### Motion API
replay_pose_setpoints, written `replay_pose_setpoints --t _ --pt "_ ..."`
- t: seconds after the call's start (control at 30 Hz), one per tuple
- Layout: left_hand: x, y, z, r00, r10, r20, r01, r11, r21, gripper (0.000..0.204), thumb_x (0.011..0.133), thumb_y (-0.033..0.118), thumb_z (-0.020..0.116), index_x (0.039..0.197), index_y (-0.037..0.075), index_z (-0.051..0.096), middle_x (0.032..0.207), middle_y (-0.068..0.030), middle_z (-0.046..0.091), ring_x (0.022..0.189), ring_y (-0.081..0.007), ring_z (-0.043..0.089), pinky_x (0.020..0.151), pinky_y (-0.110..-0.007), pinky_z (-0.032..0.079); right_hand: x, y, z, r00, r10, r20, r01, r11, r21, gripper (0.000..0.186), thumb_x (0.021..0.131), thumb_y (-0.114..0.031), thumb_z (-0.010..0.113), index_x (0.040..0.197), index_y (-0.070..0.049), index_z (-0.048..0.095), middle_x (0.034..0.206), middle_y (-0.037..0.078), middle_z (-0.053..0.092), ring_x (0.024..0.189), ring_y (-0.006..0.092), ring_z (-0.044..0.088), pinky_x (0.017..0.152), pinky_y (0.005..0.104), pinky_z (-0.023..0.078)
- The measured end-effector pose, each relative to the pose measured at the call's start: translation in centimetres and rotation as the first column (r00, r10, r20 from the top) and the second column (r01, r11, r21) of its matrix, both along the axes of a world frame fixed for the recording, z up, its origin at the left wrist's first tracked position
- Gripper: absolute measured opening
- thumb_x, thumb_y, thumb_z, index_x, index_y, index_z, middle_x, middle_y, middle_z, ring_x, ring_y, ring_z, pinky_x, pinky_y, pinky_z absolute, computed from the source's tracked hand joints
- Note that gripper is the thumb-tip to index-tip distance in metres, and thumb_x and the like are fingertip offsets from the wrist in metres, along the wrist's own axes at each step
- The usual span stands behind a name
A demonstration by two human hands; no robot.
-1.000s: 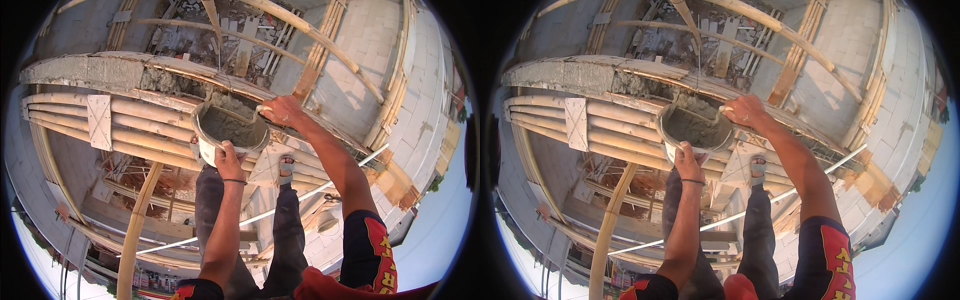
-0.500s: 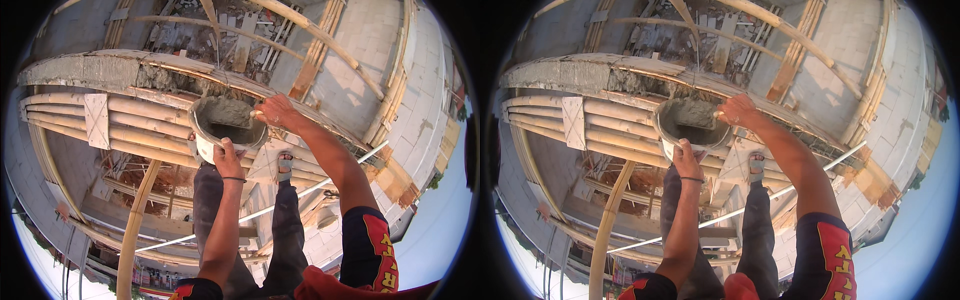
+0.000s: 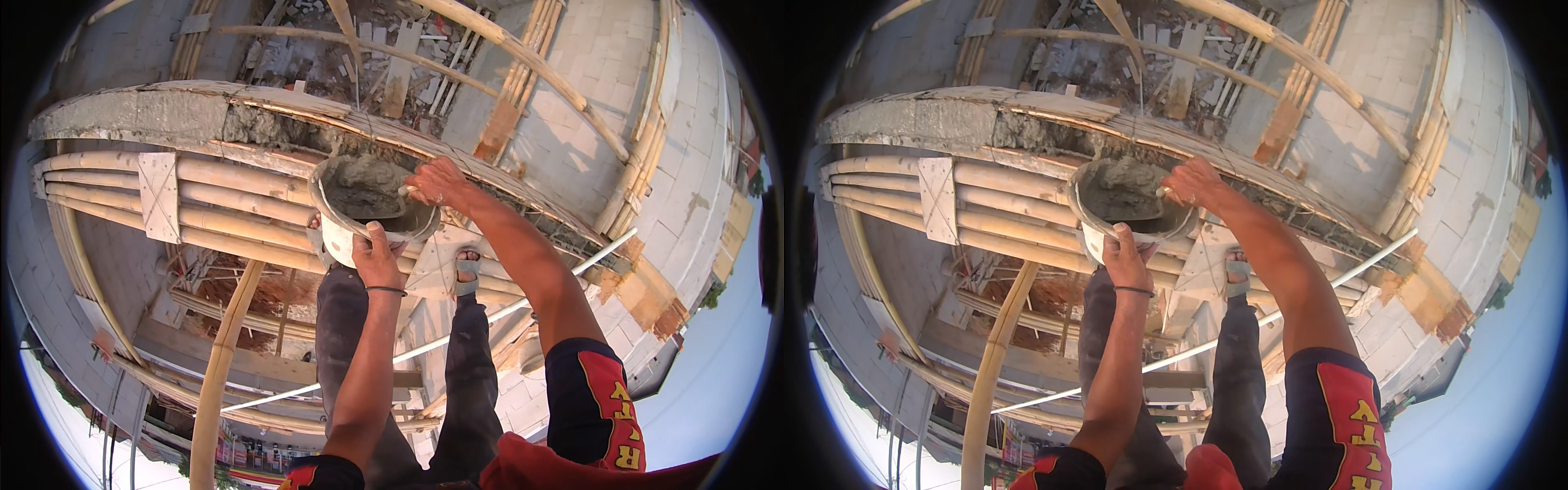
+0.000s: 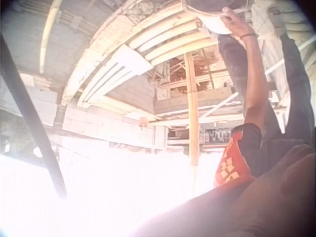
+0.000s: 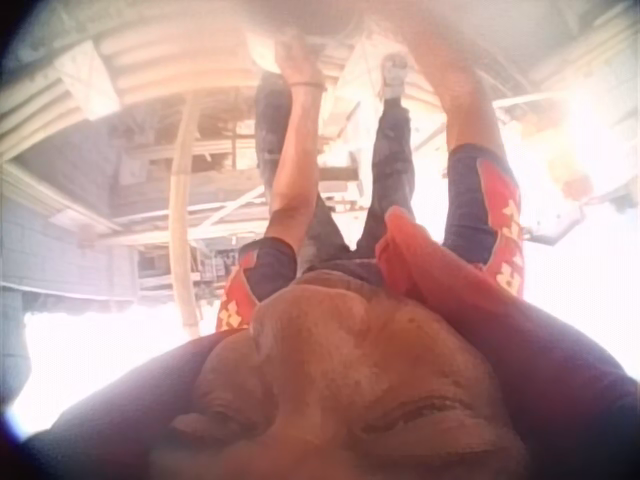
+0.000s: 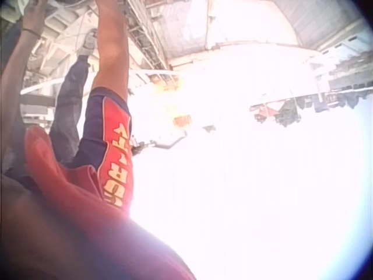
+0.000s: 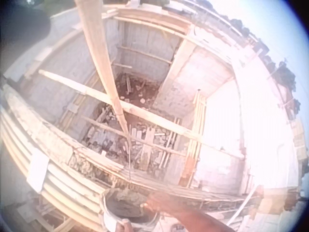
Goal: The person scoops cement from a bucket with a trowel and applies it to a concrete beam on bamboo scaffolding. They repeatedly smooth the cement along the beam's surface while walking along the scaffolding.
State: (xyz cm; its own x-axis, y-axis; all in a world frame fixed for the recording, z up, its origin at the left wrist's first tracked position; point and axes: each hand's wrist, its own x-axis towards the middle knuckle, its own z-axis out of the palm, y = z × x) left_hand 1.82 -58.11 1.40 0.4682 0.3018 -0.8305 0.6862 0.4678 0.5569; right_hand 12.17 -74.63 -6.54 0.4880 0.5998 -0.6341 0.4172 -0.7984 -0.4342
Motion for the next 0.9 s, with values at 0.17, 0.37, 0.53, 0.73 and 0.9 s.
replay_pose_setpoints --t 0.17,0.37,0.53,0.73,0.9 --pt "-0.3 0.4 -0.2 1.0 0.002 -0.023 -0.003 1.0 -0.01 0.045 0.094 0.046 0.058 0.103 0.003 0.049 0.086 -0.0074 0.058 0.07 -0.0162 0.061 0.066 -0.032 0.059 -0.9 -2.4 -0.1 0.973 -0.221 0.067 0.223 0.974 -0.035 0.027 0.085 -0.036 0.059 0.102 -0.017 0.069 0.079 0.014 0.069 0.079 0.0318 0.067 0.067 0.0454 0.049" --pt "-0.2 -0.4 0.1 1.0 0.029 0.008 -0.029 0.999 -0.022 0.044 0.095 0.045 0.058 0.101 0.003 0.049 0.087 -0.0089 0.059 0.07 -0.0154 0.061 0.066 -0.032 0.059 -0.5 -4.0 1.5 0.965 -0.247 0.09 0.248 0.969 0.0 0.028 0.085 -0.037 0.058 0.099 -0.015 0.068 0.077 0.013 0.069 0.078 0.0315 0.066 0.067 0.0449 0.049" --pt "-0.3 -0.6 0.2 0.999 0.032 0.005 -0.032 0.999 -0.019 0.045 0.094 0.046 0.058 0.103 0.003 0.05 0.087 -0.0082 0.059 0.071 -0.0149 0.06 0.066 -0.031 0.058 0.2 -1.0 0.5 0.992 -0.076 -0.096 0.079 0.996 0.028 0.031 0.081 -0.037 0.066 0.102 -0.014 0.069 0.089 0.012 0.069 0.083 0.0323 0.066 0.071 0.0456 0.05" --pt "-0.7 0.4 -0.1 1.0 -0.005 -0.011 0.005 1.0 -0.007 0.045 0.094 0.047 0.058 0.102 0.004 0.049 0.085 -0.0072 0.056 0.069 -0.0144 0.058 0.066 -0.031 0.058 -0.8 -1.2 -2.4 0.977 -0.182 0.111 0.173 0.981 0.084 0.033 0.085 -0.036 0.064 0.111 -0.016 0.068 0.101 0.01 0.068 0.094 0.0295 0.064 0.079 0.0443 0.048" --pt "-1.0 0.2 -0.1 0.999 -0.025 -0.032 0.025 1.0 -0.004 0.043 0.095 0.046 0.057 0.102 0.004 0.05 0.086 -0.0071 0.057 0.069 -0.0144 0.059 0.066 -0.031 0.059 -1.9 -4.4 -1.9 0.915 -0.361 0.182 0.348 0.932 0.098 0.034 0.085 -0.039 0.063 0.11 -0.016 0.069 0.103 0.011 0.069 0.095 0.0301 0.065 0.078 0.0436 0.05"
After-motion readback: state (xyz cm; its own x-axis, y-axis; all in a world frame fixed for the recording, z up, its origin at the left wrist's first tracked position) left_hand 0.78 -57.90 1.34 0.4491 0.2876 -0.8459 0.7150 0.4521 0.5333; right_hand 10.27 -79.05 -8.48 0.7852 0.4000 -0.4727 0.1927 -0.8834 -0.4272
